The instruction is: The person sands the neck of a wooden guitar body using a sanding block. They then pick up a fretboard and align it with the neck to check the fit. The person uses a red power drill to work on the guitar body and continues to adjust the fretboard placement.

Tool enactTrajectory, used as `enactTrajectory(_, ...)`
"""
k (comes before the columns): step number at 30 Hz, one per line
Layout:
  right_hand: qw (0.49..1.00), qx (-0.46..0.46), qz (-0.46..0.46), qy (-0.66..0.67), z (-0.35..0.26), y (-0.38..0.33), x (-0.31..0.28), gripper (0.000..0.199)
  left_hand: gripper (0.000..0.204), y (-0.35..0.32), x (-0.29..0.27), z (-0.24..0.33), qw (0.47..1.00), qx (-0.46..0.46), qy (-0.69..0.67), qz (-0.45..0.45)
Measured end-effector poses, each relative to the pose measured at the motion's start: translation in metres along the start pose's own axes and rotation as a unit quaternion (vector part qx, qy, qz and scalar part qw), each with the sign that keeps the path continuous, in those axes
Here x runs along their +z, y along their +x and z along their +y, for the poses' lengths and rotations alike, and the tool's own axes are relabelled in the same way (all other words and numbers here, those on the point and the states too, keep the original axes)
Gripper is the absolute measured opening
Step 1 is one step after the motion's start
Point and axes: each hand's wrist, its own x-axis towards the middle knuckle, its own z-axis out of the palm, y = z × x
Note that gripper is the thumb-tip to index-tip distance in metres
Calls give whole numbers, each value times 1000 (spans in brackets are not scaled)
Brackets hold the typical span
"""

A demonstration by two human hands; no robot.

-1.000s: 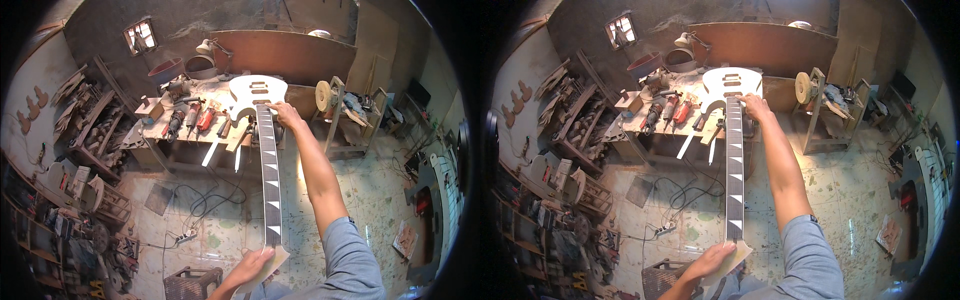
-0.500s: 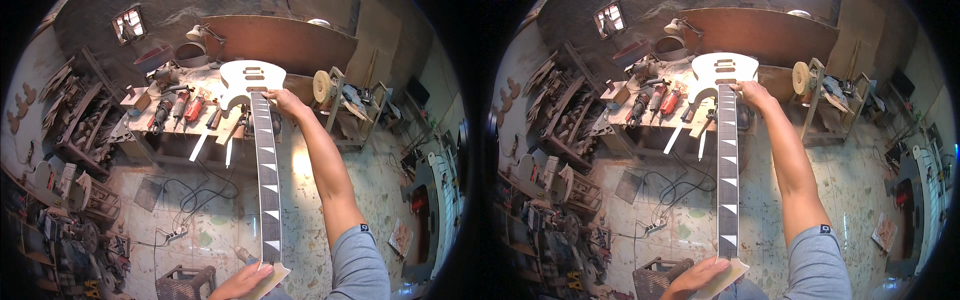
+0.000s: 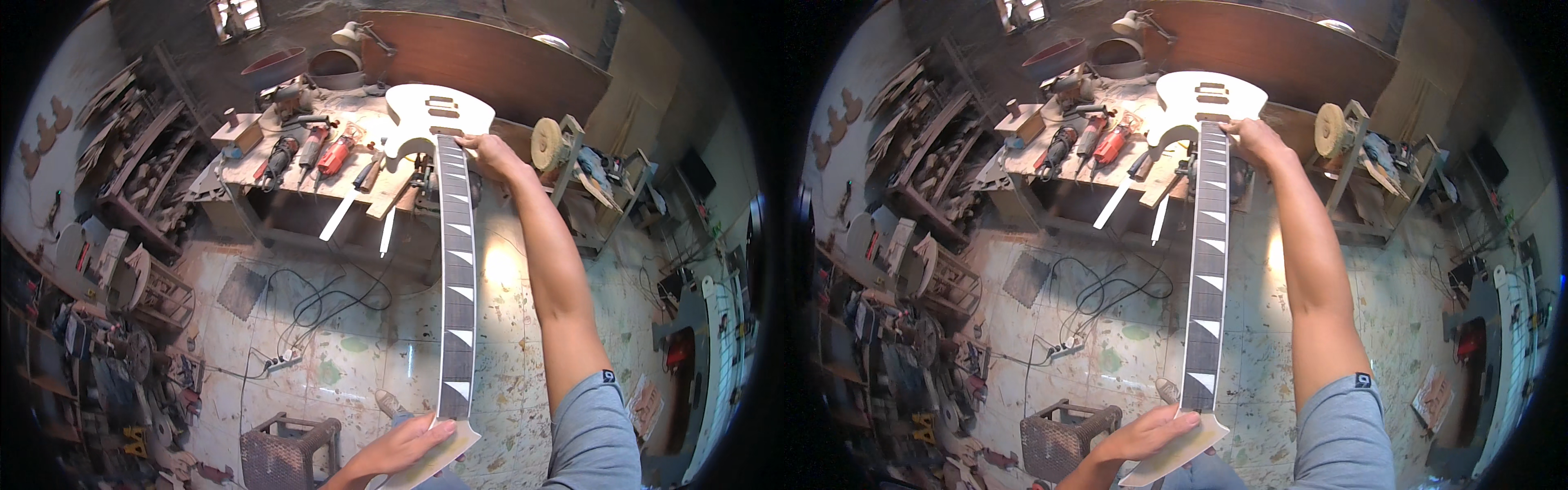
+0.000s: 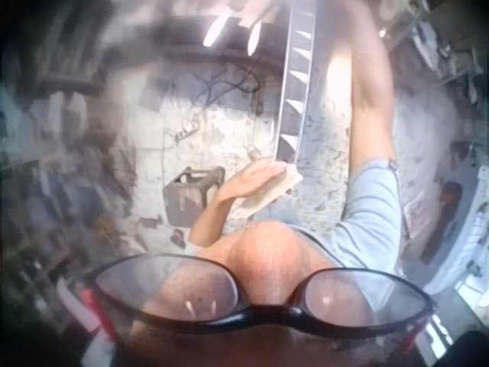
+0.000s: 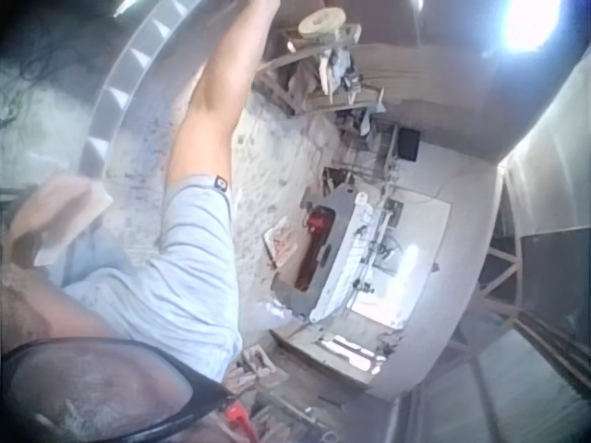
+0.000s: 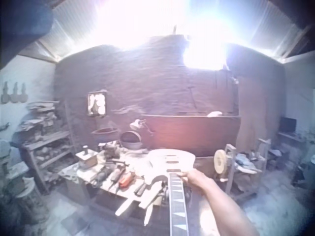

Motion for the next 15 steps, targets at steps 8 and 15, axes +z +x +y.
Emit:
enactTrajectory(8,998,-10,-17,-55,5,-9,-13,61,51,7,-3,1,999,17,20,-32)
enactTrajectory(15,998,-38,-15,-57,-2,-7,-14,67,52,7,-6,4,998,25,57,-31)
